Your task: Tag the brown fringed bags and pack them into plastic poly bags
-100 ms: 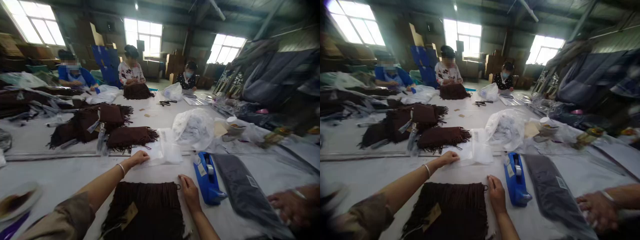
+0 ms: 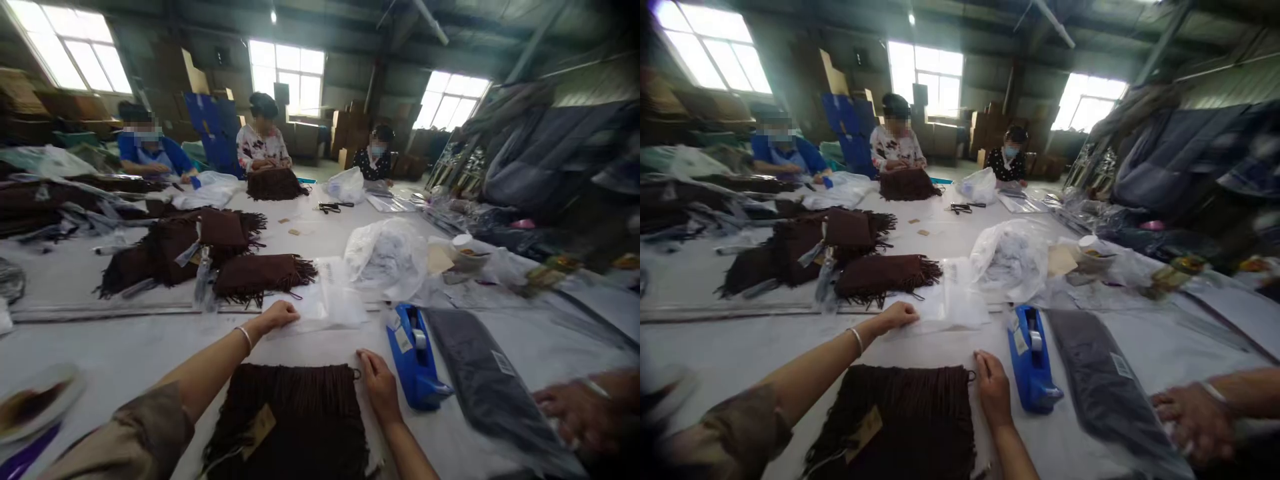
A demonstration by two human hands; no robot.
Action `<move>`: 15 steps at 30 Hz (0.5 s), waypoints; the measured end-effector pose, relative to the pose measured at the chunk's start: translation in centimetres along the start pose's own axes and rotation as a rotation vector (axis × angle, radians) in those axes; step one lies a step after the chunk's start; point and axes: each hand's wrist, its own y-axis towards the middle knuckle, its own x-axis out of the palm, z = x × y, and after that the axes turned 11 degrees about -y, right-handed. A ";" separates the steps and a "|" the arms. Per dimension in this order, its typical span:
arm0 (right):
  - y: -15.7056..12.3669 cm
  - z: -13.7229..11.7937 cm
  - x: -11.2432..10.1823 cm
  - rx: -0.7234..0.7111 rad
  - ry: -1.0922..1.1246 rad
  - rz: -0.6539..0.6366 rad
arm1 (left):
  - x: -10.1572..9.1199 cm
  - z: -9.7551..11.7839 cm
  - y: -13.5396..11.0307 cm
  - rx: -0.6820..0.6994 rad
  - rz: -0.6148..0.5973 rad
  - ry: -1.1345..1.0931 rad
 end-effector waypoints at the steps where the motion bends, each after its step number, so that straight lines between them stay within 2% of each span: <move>1: 0.0 -0.1 0.0 -0.002 0.000 0.003 | 0.1 0.2 0.0 0.000 0.017 -0.005; 6: -0.1 -0.4 -0.1 -0.018 -0.009 0.024 | 0.4 1.3 0.0 0.045 0.099 -0.045; 10: 0.5 -1.6 -1.1 -0.050 -0.024 0.038 | -0.2 2.5 -0.2 0.134 0.098 -0.050; 12: 1.2 -3.3 -1.5 -0.089 -0.041 0.053 | -0.4 3.2 -0.5 0.191 0.090 -0.018; 15: 2.9 -7.8 -1.2 -0.230 -0.101 0.053 | -0.2 4.3 -1.1 0.314 0.091 0.050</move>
